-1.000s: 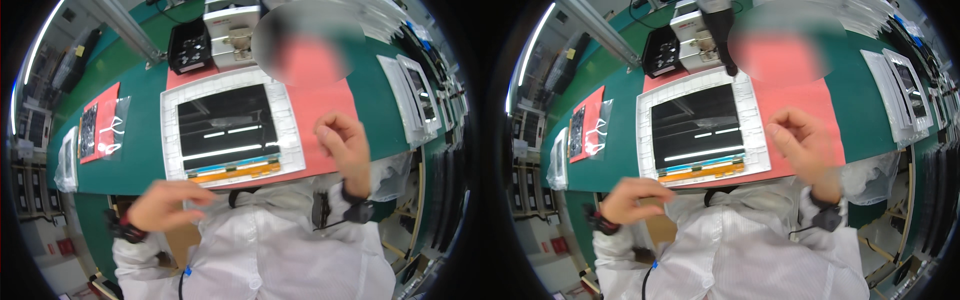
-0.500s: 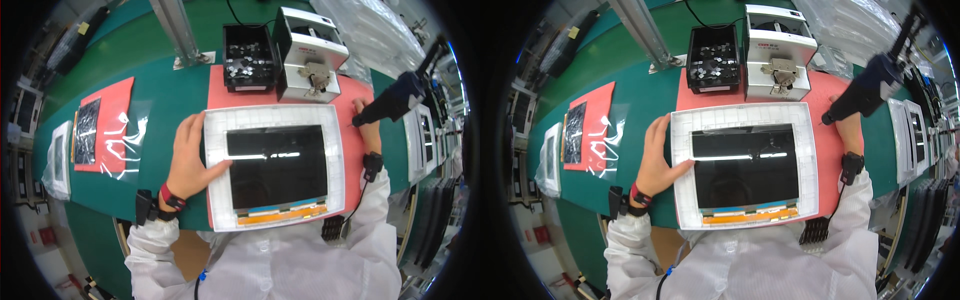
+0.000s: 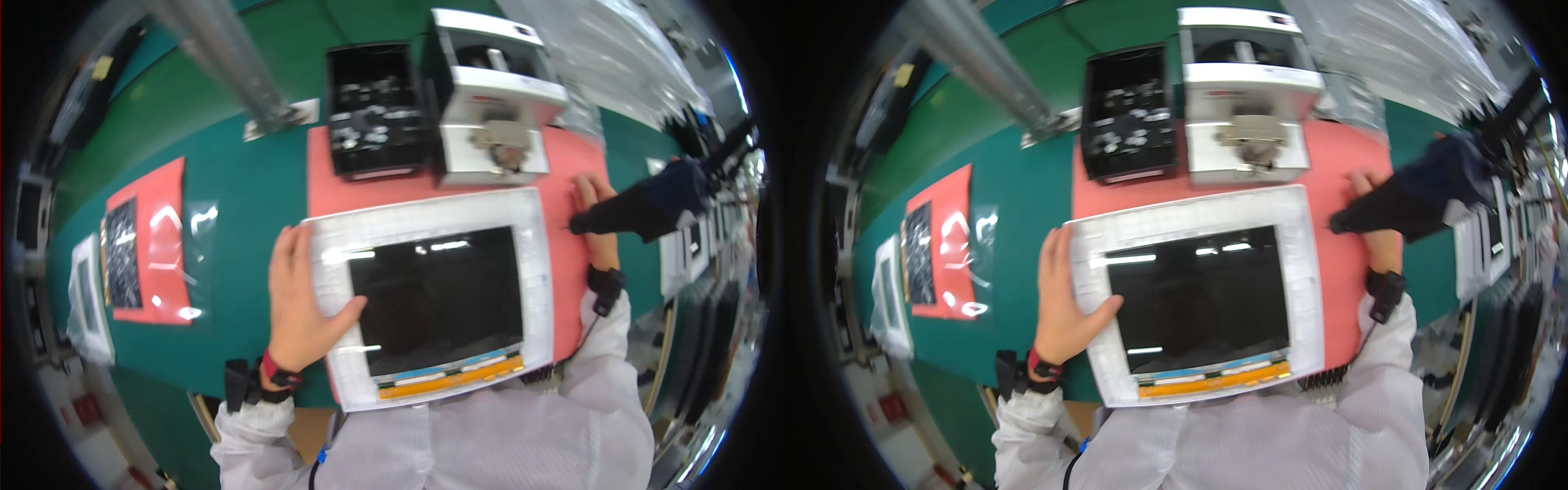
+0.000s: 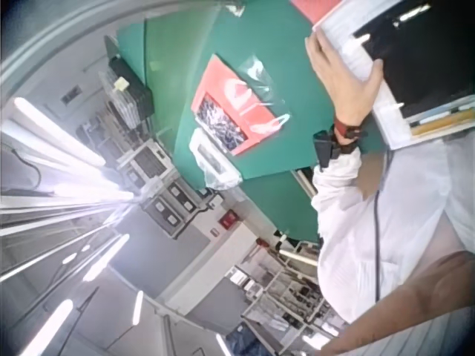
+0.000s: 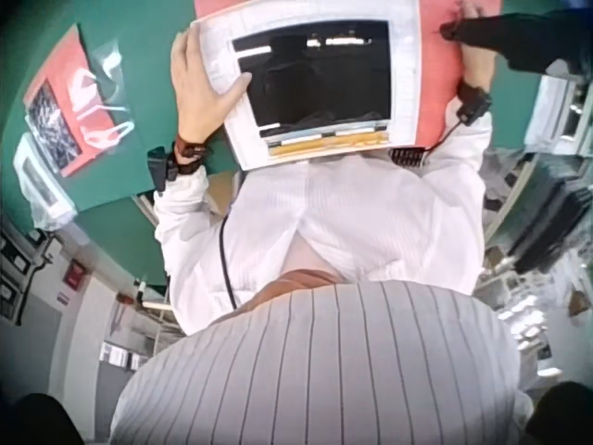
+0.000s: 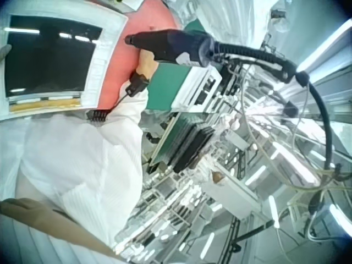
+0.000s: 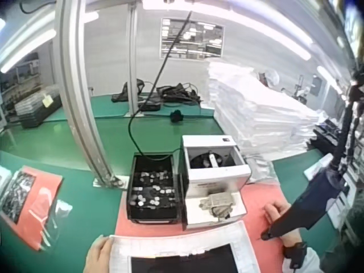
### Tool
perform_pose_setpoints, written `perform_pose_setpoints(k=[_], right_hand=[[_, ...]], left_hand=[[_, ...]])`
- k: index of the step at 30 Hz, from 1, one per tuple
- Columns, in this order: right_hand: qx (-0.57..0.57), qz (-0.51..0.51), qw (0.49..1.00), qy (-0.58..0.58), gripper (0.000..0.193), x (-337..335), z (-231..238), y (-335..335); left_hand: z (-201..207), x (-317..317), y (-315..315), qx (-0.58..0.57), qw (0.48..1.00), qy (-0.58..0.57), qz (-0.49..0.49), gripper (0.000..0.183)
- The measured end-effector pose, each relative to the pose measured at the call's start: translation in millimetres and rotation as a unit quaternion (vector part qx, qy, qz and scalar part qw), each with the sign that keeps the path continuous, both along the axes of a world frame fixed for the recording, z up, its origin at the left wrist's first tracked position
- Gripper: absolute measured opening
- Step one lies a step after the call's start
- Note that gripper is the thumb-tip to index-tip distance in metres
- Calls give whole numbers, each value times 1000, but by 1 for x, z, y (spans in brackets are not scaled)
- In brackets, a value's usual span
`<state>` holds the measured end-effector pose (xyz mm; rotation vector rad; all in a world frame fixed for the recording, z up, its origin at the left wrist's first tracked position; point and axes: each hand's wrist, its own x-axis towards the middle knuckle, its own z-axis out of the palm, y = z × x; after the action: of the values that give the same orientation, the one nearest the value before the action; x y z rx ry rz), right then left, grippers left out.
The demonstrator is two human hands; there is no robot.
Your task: Assembling components of a screen or electronic panel on a production line.
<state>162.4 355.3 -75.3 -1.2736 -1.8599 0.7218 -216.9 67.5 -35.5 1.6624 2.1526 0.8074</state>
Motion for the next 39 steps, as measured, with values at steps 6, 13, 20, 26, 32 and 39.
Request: perform_pose_setpoints(k=[6, 13, 20, 26, 32, 39], right_hand=[[-7, -78, 997, 1, 20, 36, -54, 23], [-46, 84, 993, 64, 28, -15, 22, -2], [79, 81, 982, 151, 18, -48, 63, -50], [128, 118, 976, 134, 15, -43, 49, -39], [28, 115, 988, 98, 15, -30, 22, -24], [14, 111, 987, 119, 20, -34, -3, -4]], left_hand=[[3, 4, 1, 5, 1000, -26, -9, 99], [-2, 4, 2, 8, 1000, 21, -16, 96], [11, -6, -7, 97, 994, -44, 8, 63], [103, -7, -15, 64, 940, -328, -68, 40], [119, -16, 114, -27, 984, -59, -166, 23], [57, -27, 222, -98, 959, 201, -172, 52]])
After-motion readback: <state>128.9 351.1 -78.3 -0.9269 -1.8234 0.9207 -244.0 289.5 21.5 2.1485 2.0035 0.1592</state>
